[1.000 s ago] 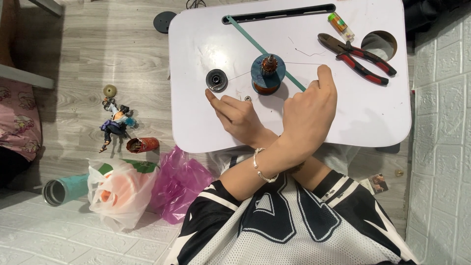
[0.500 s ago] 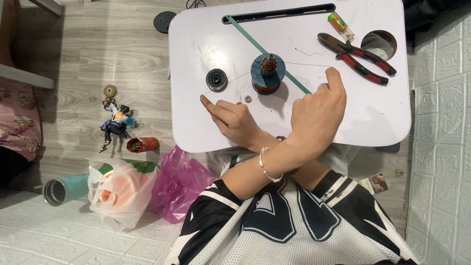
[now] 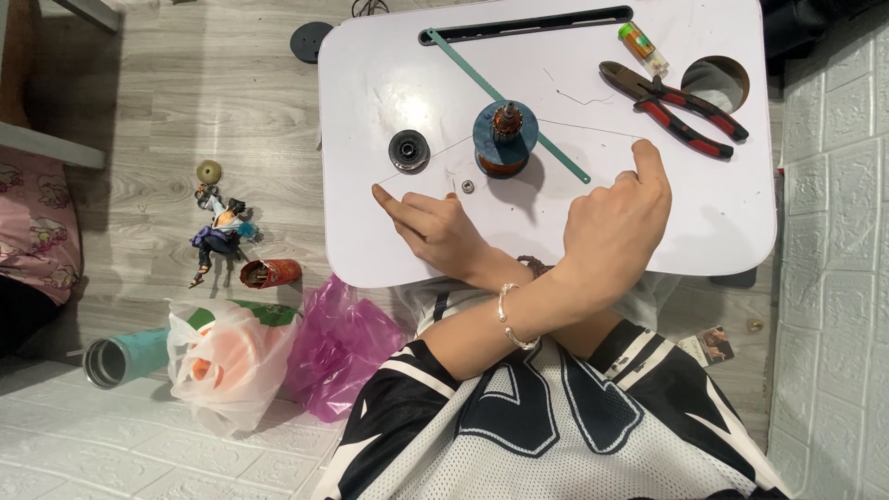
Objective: A person winds thin copper wire onto a small electronic component using their hands and pliers while sitting on the floor.
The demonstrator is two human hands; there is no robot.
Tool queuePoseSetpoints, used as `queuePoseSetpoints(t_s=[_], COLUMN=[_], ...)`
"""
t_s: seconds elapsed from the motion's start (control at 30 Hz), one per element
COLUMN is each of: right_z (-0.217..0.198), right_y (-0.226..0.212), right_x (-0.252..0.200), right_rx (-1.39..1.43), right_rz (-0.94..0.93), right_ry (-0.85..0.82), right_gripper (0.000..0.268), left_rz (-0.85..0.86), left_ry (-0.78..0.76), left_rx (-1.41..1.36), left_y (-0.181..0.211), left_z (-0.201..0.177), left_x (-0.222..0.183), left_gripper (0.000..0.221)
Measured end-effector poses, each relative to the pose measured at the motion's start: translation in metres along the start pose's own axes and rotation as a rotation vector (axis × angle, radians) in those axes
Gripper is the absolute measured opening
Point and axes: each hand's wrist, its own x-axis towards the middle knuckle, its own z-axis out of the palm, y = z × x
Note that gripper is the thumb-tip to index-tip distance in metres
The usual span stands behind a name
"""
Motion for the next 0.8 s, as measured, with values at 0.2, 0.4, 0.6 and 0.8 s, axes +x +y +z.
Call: queuePoseSetpoints(t_s=[0.2,0.4,0.6,0.8], right_z=[-0.002,-0.002,0.003,0.011], right_y=[-0.003,-0.004,0.0,0.009], right_x=[0.001,0.0,-0.004,-0.009], right_rx=[0.026,0.017,0.055,0.068], right_rz=[0.008,-0.005,0.021,0.028], right_ry=[-0.027,-0.036,-0.056,-0.053], right_gripper=[0.045,0.044,0.044,0.046], left_rz=[0.015,0.05,0.046,0.074], left_ry=[-0.016,-0.028,-0.045,-0.022], left_rx=[-0.024,-0.057,-0.077,-0.069], left_y=[0.001,0.004,0.004,0.008], left_z=[0.011,0.01,0.019,0.026], left_x=[-0.001,-0.003,-0.004,-0.005], left_gripper=[0.035,0.036,0.035,0.031])
